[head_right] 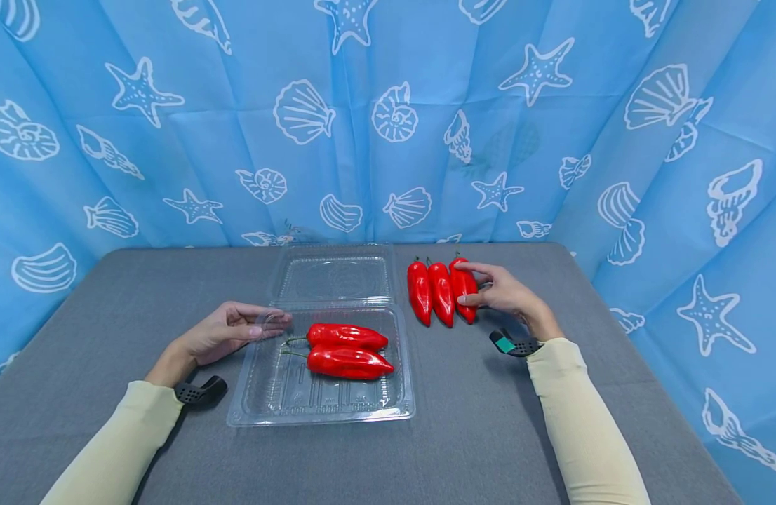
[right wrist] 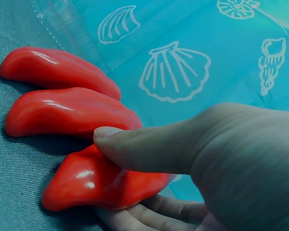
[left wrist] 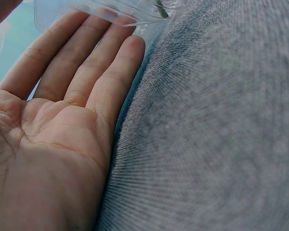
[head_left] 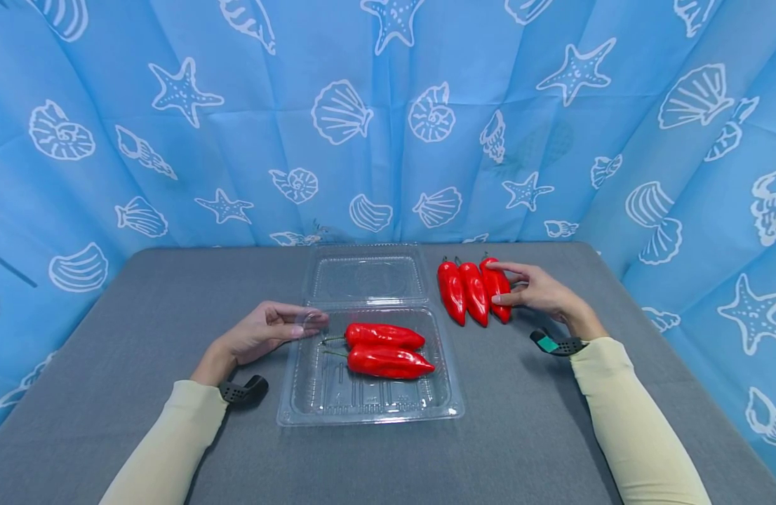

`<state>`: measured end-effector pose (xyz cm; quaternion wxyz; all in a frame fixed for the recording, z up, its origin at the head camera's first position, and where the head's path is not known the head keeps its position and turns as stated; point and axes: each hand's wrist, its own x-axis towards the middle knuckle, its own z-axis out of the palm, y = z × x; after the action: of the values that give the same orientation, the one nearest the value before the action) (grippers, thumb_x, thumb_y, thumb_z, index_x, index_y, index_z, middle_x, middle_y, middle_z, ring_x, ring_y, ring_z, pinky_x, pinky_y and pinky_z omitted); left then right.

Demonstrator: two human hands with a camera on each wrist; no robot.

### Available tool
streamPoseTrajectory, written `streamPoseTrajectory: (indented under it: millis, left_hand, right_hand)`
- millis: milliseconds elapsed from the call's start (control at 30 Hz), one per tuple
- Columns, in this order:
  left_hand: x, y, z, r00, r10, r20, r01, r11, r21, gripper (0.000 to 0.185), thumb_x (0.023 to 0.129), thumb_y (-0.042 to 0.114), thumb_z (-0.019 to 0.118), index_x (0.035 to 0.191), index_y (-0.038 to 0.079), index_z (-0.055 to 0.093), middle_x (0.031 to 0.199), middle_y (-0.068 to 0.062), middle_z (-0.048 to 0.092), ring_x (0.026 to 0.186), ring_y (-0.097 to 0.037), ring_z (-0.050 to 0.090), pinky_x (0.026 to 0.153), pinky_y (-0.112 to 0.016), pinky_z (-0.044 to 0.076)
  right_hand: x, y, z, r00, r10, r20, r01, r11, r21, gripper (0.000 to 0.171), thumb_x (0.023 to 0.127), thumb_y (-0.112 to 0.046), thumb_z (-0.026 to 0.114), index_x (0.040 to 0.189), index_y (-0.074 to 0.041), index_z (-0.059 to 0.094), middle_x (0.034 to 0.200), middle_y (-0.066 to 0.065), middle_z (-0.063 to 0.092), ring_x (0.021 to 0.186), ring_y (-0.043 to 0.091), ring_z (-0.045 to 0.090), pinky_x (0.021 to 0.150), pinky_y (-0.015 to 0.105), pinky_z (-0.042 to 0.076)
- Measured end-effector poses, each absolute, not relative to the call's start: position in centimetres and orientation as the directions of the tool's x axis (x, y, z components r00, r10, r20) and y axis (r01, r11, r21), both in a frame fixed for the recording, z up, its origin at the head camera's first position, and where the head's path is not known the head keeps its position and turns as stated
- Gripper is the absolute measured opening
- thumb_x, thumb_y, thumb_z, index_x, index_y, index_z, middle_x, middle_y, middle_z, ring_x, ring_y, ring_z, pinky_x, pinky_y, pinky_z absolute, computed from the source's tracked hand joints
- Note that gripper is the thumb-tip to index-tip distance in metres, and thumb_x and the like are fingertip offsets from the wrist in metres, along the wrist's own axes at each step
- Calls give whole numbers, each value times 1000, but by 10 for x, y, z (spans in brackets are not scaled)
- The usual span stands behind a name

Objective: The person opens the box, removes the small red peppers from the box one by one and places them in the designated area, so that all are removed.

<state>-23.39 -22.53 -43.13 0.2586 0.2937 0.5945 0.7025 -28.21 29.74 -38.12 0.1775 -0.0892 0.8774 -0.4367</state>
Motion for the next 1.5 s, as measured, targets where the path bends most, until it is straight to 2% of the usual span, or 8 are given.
streamPoseTrajectory:
  millis: [667, 967, 1133, 1500]
  left_hand:
    - [-234, -225, -431, -695, 711, 111, -3, -157, 988, 42, 97, -3, 59, 138, -10, 55, 137, -21, 61, 130, -27, 58, 109, -35, 46]
    - [-234, -224, -430, -694, 711, 110, -5, -158, 987, 41, 97, -4, 58, 138, -9, 56, 137, -19, 62, 131, -25, 58, 109, -35, 46]
    - [-233, -224, -430, -694, 711, 113, -6, -163, 987, 41, 97, -4, 58, 138, -9, 56, 137, -19, 62, 130, -25, 58, 109, -36, 46]
    - [-233, -224, -429, -694, 711, 113, -10, -166, 986, 41, 97, -4, 58, 138, -10, 55, 137, -19, 62, 130, -26, 58, 109, -35, 46]
  right_hand:
    - [-282, 294, -380, -919, -312, -243, -4, 621, -784, 75, 91, -20, 75, 157, -15, 40, 143, 28, 40, 128, 45, 39, 88, 43, 58]
    - [-280, 295, -377, -918, -310, -248, 16, 595, -804, 74, 93, -19, 74, 157, -14, 38, 141, 30, 41, 121, 44, 49, 89, 45, 59]
    - [-277, 296, -371, -919, -322, -228, -2, 582, -813, 74, 94, -17, 72, 158, -9, 35, 144, 32, 40, 120, 45, 51, 91, 48, 59]
    - [-272, 294, -357, -929, -323, -182, -71, 638, -766, 75, 93, -20, 74, 157, -10, 36, 144, 31, 43, 120, 47, 53, 90, 52, 58]
